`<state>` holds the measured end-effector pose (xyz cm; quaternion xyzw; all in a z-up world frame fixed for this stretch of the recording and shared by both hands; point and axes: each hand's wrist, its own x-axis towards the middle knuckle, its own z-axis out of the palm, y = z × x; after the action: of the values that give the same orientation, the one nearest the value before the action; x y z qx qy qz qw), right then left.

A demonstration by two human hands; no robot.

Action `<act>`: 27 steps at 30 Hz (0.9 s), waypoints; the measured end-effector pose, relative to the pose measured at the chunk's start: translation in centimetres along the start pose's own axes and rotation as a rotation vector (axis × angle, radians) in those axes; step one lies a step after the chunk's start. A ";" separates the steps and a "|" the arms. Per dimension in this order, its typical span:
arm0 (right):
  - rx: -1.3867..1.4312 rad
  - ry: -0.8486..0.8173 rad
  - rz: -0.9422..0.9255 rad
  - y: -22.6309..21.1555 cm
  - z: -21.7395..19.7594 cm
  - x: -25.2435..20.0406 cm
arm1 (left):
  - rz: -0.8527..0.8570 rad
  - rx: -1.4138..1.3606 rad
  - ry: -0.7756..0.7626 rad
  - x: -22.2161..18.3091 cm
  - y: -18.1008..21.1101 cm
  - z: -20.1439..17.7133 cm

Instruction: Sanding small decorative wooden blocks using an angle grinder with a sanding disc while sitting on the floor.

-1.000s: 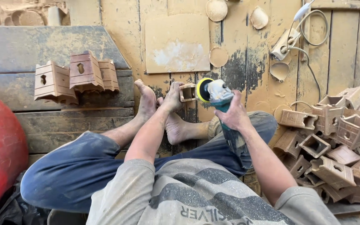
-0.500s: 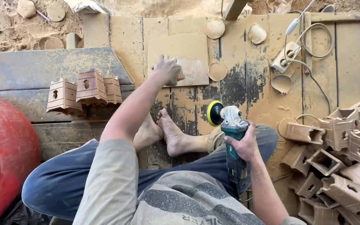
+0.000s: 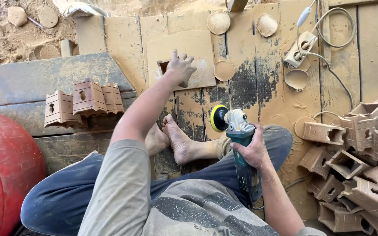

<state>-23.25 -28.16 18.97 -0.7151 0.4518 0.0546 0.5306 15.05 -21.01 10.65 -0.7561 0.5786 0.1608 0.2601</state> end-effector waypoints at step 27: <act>-0.057 -0.037 0.038 -2.3 0.9 -0.6 | -0.191 -0.688 0.138 -3.5 -4.9 5.1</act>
<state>-21.59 -27.01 20.55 -0.7202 0.4535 0.0907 0.5171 19.05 -14.34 9.48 -0.8591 0.4337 0.2695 -0.0351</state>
